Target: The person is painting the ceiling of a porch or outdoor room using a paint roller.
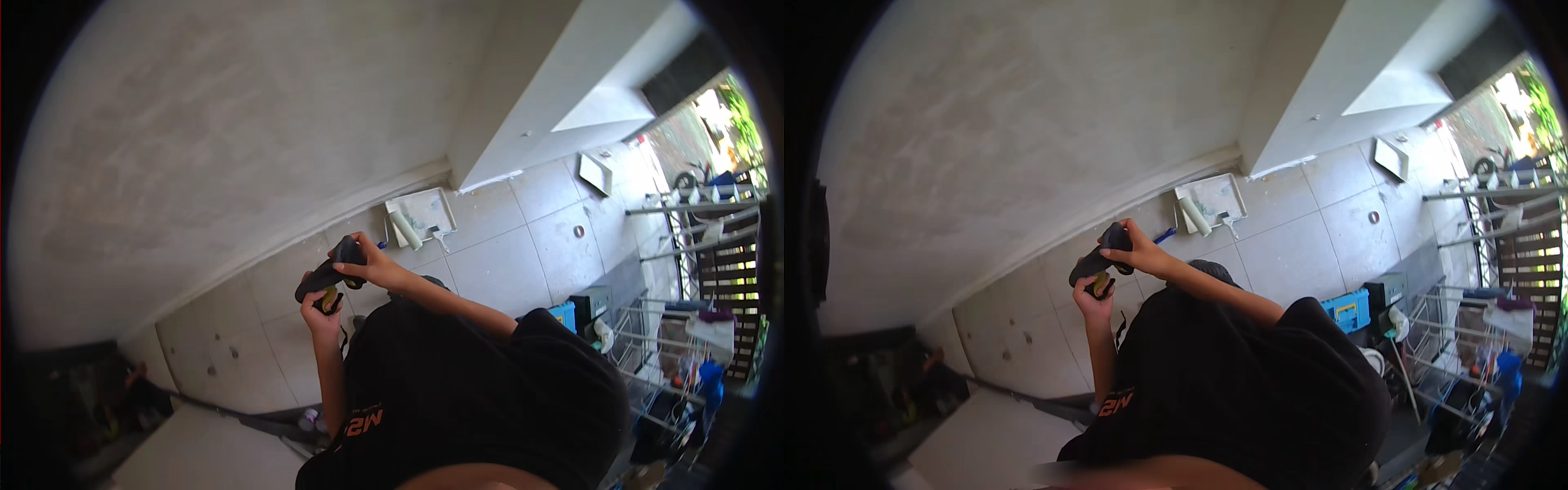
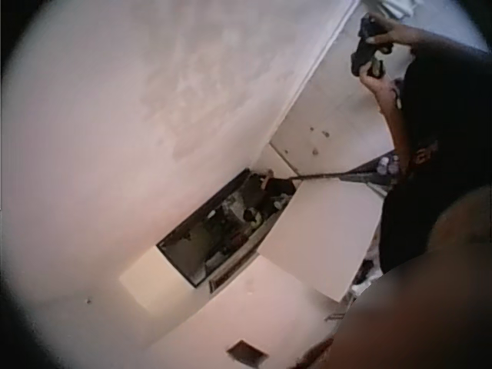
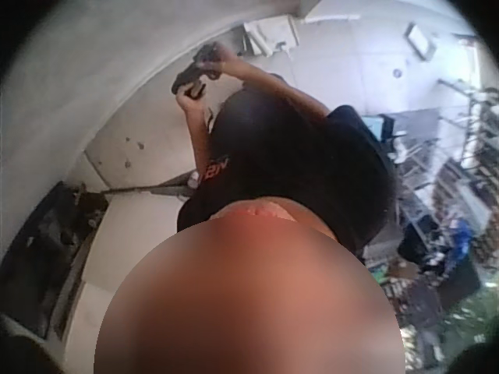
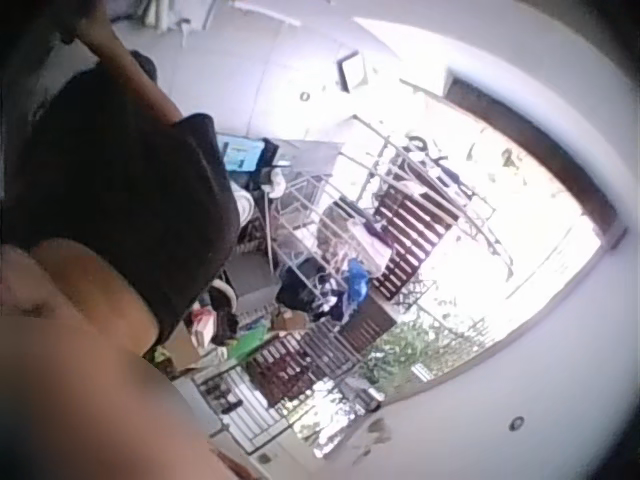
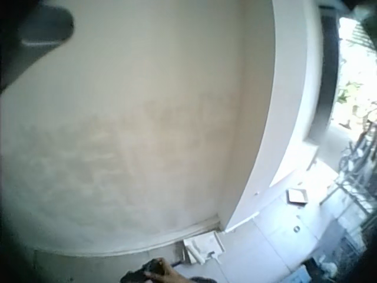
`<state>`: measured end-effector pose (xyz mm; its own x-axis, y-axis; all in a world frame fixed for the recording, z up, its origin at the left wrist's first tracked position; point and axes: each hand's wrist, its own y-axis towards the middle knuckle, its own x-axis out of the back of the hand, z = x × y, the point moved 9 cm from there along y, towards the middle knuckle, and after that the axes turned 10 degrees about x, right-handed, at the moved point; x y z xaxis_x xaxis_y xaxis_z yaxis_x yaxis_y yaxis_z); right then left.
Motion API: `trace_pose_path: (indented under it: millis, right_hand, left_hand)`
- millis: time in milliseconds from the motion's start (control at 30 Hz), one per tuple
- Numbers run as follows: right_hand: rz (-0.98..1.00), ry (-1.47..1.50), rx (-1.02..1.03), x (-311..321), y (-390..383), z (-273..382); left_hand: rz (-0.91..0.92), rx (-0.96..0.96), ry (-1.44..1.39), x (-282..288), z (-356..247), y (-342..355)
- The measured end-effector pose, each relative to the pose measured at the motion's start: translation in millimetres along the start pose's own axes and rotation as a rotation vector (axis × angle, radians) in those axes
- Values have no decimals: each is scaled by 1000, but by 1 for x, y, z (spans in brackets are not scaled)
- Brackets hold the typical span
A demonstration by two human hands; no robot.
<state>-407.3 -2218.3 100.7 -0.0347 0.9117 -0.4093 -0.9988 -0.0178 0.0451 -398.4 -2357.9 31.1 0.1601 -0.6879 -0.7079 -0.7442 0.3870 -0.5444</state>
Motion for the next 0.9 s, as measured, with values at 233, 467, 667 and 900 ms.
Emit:
trace_pose_path:
  millis: [233,467,667,900]
  right_hand:
    - [-314,-80,135,15,-52,7]
    - [-644,32,98,22,-115,-24]
    - [-409,323,-115,-46,-105,-73]
    - [-894,553,167,2,-118,-46]
  left_hand:
    - [110,-246,488,-22,-14,3]
    - [390,-286,776,-62,-4,-39]
    - [708,14,611,-81,11,-74]
    - [544,-260,1157,-76,0,-92]
